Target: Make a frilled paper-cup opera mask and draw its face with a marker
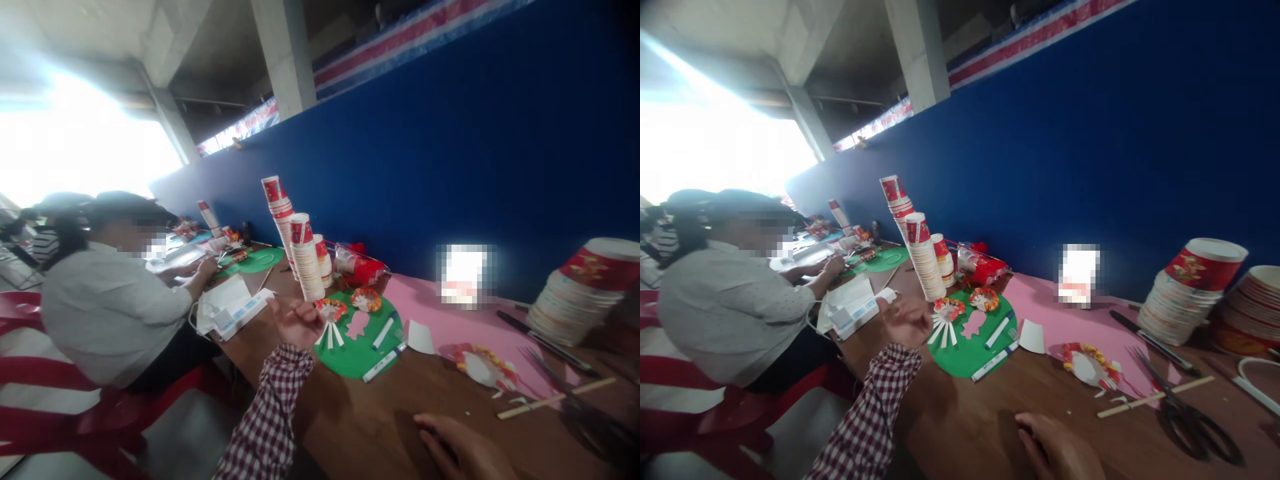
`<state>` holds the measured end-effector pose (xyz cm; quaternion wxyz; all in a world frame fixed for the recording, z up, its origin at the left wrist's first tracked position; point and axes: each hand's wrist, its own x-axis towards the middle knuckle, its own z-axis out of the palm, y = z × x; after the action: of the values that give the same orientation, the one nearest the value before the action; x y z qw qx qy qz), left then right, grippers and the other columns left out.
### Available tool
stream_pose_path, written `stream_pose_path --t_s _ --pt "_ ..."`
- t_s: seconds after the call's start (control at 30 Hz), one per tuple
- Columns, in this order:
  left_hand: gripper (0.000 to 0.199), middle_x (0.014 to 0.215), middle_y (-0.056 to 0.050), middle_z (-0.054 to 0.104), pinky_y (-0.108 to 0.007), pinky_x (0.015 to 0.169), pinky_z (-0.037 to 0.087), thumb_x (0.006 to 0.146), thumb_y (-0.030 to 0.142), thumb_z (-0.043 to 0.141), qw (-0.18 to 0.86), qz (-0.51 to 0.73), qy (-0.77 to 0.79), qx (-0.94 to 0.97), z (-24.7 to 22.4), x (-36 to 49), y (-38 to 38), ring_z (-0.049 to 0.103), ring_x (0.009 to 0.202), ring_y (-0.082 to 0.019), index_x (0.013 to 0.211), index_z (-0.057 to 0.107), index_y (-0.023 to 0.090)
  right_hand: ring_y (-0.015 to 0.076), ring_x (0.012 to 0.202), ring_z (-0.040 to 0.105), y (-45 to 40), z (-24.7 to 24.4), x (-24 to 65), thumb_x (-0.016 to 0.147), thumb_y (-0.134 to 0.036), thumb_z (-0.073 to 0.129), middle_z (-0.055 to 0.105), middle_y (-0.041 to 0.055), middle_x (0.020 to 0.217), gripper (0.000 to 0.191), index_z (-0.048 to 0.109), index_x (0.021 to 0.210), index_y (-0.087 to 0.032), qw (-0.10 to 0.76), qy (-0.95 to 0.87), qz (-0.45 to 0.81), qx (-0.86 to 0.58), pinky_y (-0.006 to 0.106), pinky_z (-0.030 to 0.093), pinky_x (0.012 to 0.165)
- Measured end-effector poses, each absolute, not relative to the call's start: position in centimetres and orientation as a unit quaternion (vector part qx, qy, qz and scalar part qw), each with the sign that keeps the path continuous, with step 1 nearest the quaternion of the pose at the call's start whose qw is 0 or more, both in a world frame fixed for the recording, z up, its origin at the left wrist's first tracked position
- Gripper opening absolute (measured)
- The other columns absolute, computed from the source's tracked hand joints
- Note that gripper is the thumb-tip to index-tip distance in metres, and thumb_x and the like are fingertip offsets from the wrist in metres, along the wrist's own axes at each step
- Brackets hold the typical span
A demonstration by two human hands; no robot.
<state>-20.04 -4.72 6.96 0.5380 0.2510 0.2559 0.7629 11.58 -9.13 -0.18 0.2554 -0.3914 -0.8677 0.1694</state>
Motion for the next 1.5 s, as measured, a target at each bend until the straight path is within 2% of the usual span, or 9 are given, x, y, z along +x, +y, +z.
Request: stream_pose_path --t_s 0.07,0.23,0.3,0.4,0.53,0.8,1.0,1.3,1.5 --pt "0.072 0.053 -0.003 0.053 -0.039 0.066 0.045 0.065 0.079 0.018 0.584 0.697 0.29 0.298 7.1 -19.5 -4.6 0.045 0.046 -0.011 0.063 0.058 0.019 0.0157 0.079 0.066 -9.3 0.0 11.5 0.082 -0.031 0.046 0.069 -0.0013 0.091 0.022 0.065 0.091 -0.029 0.247 -0.861 0.184 -0.405 0.021 0.053 0.066" --pt "0.071 0.101 -0.011 0.059 -0.04 0.077 0.043 0.073 0.071 0.02 0.589 0.597 0.333 0.43 7.0 -15.5 -3.8 0.057 0.083 -0.02 0.108 0.054 0.018 0.0179 0.082 0.065 -9.4 0.3 11.5 0.084 -0.031 0.042 0.069 -0.0002 0.094 0.025 0.065 0.094 -0.029 0.214 -0.85 0.215 -0.43 0.025 0.051 0.069" --pt "0.06 0.097 -0.011 0.061 -0.039 0.077 0.043 0.076 0.064 0.032 0.551 0.523 0.412 0.504 6.0 -13.5 -3.7 0.057 0.084 -0.021 0.106 0.055 0.017 0.018 0.083 0.065 -9.4 0.2 11.5 0.085 -0.03 0.04 0.068 0.0 0.095 0.026 0.064 0.096 -0.029 0.198 -0.851 0.227 -0.431 0.025 0.05 0.07" --pt "0.038 0.087 -0.007 0.062 -0.033 0.074 0.042 0.067 0.047 0.06 0.339 0.402 0.539 0.657 3.7 -11.1 -4.1 0.055 0.078 -0.019 0.092 0.062 0.018 0.0178 0.085 0.063 -9.3 0.1 11.5 0.086 -0.029 0.038 0.067 0.0004 0.097 0.027 0.062 0.099 -0.028 0.188 -0.852 0.238 -0.426 0.026 0.048 0.073" --pt "0.023 0.079 -0.003 0.059 -0.029 0.068 0.042 0.068 0.031 0.061 0.169 0.286 0.59 0.735 1.5 -9.4 -5.0 0.053 0.068 -0.015 0.088 0.062 0.019 0.0174 0.088 0.061 -9.5 0.3 11.5 0.086 -0.027 0.038 0.066 0.0006 0.097 0.026 0.061 0.098 -0.027 0.195 -0.853 0.242 -0.42 0.027 0.045 0.076" --pt "0.019 0.073 -0.002 0.059 -0.027 0.065 0.042 0.071 0.027 0.057 0.145 0.252 0.585 0.757 1.1 -6.5 -4.1 0.052 0.066 -0.015 0.088 0.061 0.019 0.0175 0.083 0.061 -9.7 0.9 11.4 0.085 -0.025 0.038 0.067 0.002 0.091 0.025 0.062 0.094 -0.025 0.198 -0.852 0.227 -0.428 0.026 0.044 0.074" --pt "0.021 0.087 -0.007 0.059 -0.031 0.078 0.04 0.081 0.031 0.044 0.054 0.271 0.621 0.733 2.4 -7.2 -1.9 0.053 0.085 -0.019 0.089 0.061 0.02 0.0175 0.084 0.061 -9.8 1.0 11.4 0.085 -0.026 0.038 0.067 0.0025 0.091 0.027 0.063 0.095 -0.025 0.198 -0.846 0.232 -0.437 0.026 0.043 0.073" --pt "0.028 0.091 -0.009 0.058 -0.034 0.078 0.039 0.078 0.042 0.048 0.022 0.185 0.66 0.728 3.0 -7.0 0.3 0.052 0.089 -0.023 0.09 0.061 0.021 0.0177 0.086 0.06 -9.8 1.0 11.4 0.086 -0.027 0.038 0.067 0.0011 0.092 0.026 0.062 0.096 -0.027 0.201 -0.845 0.237 -0.436 0.027 0.043 0.074" --pt "0.019 0.087 -0.007 0.059 -0.033 0.076 0.04 0.072 0.033 0.057 0.054 0.192 0.687 0.699 2.1 -8.3 1.5 0.053 0.087 -0.023 0.086 0.062 0.022 0.017 0.086 0.06 -9.9 1.1 11.5 0.086 -0.027 0.038 0.066 0.0013 0.091 0.026 0.062 0.096 -0.027 0.201 -0.846 0.238 -0.433 0.026 0.043 0.074"
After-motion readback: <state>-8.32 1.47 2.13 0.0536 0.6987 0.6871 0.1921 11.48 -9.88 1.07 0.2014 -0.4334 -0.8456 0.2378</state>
